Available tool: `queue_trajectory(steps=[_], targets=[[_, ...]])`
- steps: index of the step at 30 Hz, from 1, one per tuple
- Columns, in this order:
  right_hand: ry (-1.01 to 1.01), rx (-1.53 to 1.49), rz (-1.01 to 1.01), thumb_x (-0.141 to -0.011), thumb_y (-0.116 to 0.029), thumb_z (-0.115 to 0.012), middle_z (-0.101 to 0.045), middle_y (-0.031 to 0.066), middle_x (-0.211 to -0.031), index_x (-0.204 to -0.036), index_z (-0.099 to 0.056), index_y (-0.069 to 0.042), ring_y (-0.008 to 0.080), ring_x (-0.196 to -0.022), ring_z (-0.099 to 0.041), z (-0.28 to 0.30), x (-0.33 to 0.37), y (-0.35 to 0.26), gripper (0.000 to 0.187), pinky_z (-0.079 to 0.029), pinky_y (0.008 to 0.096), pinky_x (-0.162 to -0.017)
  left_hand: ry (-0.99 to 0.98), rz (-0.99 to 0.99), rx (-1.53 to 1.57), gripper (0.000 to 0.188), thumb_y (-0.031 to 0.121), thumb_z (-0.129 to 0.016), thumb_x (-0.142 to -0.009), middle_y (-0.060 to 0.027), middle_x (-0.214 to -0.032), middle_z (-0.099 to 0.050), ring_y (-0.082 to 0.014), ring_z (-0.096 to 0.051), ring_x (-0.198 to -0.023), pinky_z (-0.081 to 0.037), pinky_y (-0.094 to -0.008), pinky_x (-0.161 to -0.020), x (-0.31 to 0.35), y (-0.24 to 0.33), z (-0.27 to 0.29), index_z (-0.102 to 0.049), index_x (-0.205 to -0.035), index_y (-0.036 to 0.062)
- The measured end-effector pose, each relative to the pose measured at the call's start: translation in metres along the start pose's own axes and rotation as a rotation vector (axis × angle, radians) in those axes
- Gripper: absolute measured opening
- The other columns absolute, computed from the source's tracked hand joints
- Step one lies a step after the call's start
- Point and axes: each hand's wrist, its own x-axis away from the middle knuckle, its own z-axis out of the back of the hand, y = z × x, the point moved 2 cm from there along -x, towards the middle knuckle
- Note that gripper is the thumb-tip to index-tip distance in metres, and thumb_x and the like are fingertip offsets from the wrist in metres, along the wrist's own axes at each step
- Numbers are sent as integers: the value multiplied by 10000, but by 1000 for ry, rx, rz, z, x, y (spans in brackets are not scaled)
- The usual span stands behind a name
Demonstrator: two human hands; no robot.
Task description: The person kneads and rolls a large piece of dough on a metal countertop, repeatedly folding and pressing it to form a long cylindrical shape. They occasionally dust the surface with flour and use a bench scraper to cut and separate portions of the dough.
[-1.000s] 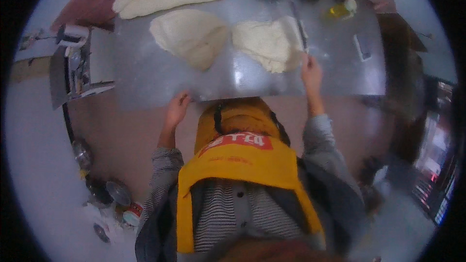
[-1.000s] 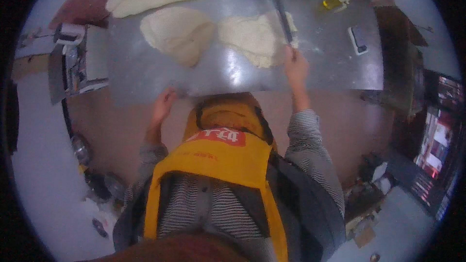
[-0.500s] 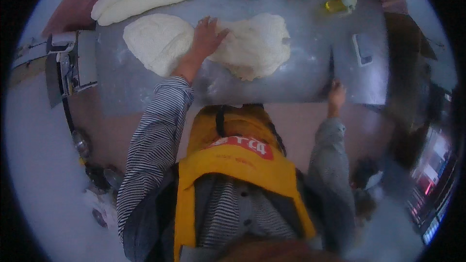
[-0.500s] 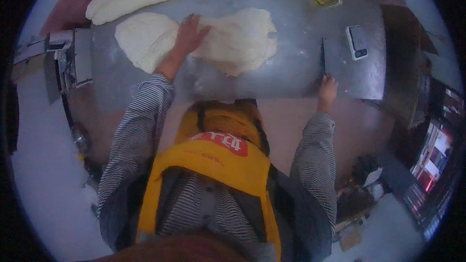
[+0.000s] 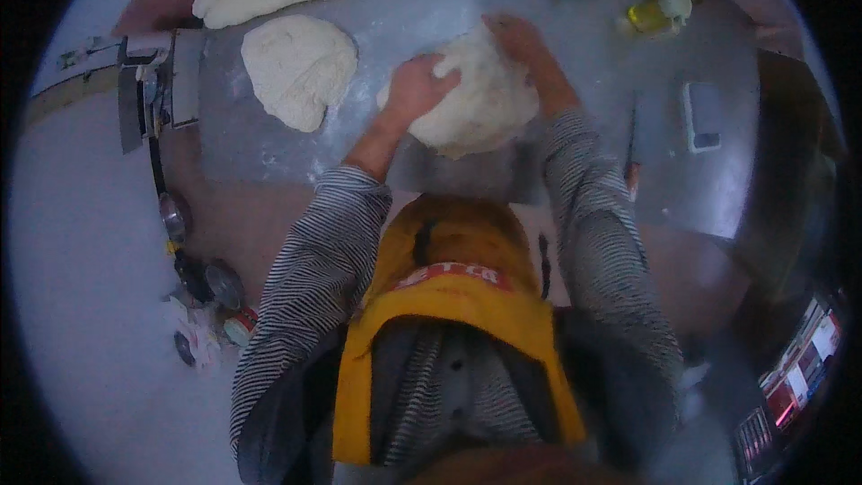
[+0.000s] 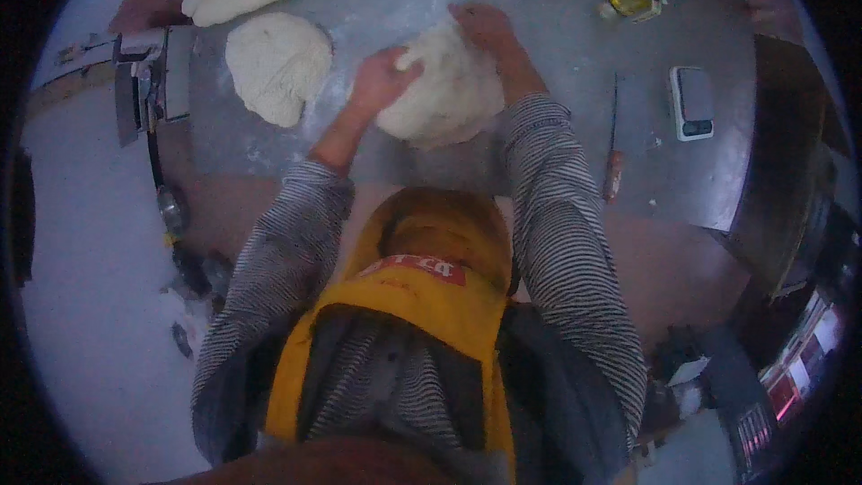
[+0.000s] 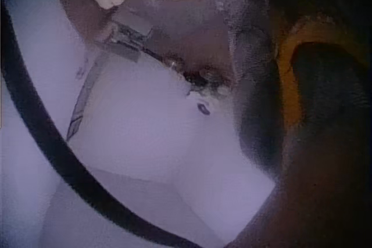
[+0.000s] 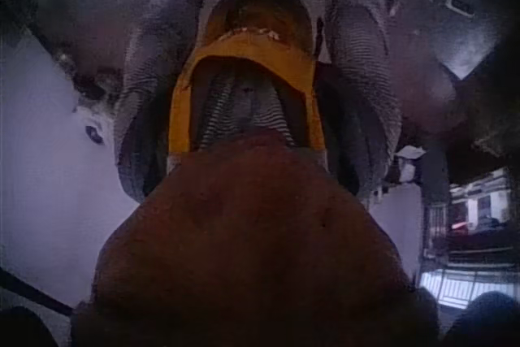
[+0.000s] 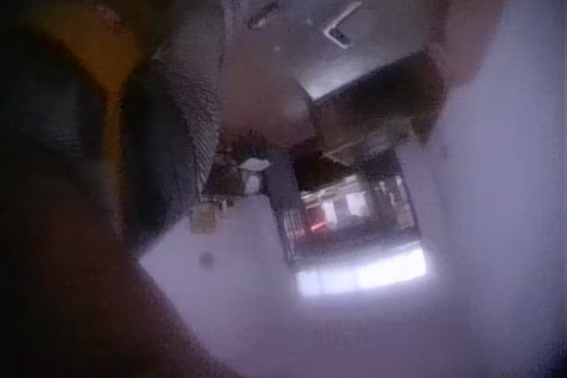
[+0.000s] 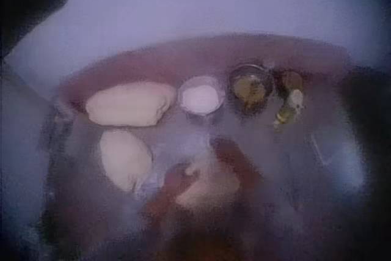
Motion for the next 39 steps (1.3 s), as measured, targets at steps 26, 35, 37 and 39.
queue_trajectory(steps=[26, 35, 37, 39], targets=[[398, 461, 76, -821, -229, -659, -538, 124, -1265, -1283, -532, -93, 346, -1155, -503, -43, 21, -24, 499, -364, 517, -997, 424, -150, -276, 539, 471, -590, -848, -186, -1211, -572, -376, -491, -1186, -316, -616, -1001, -61, -54, -19, -618, -1255, 118], [199, 280, 57, -920, -416, -546, -637, 129, -1076, -1048, -670, -125, 352, -963, -616, -18, -69, 10, 342, -510, 457, -797, 159, -223, -386, 522, 495, -551, -871, -189, -1228, -563, -392, -477, -1193, -382, -582, -929, -140, -78, -9, -585, -1296, 192], [-53, 150, 126, -919, -416, -557, -624, 142, -1150, -1066, -652, -94, 349, -1033, -608, 0, -42, 13, 367, -509, 435, -857, -260, -75, 12, 537, 456, -588, -863, -211, -1306, -517, -420, -429, -1252, -373, -596, -956, -109, -68, 1, -565, -1326, 185], [-76, 273, 288, -898, -381, -601, -616, 153, -1182, -1080, -644, -74, 346, -1089, -589, 11, 26, -33, 360, -492, 430, -902, -191, -314, -364, 567, 374, -648, -831, -236, -1418, -414, -460, -330, -1344, -334, -641, -995, -16, -42, 8, -537, -1347, 167]])
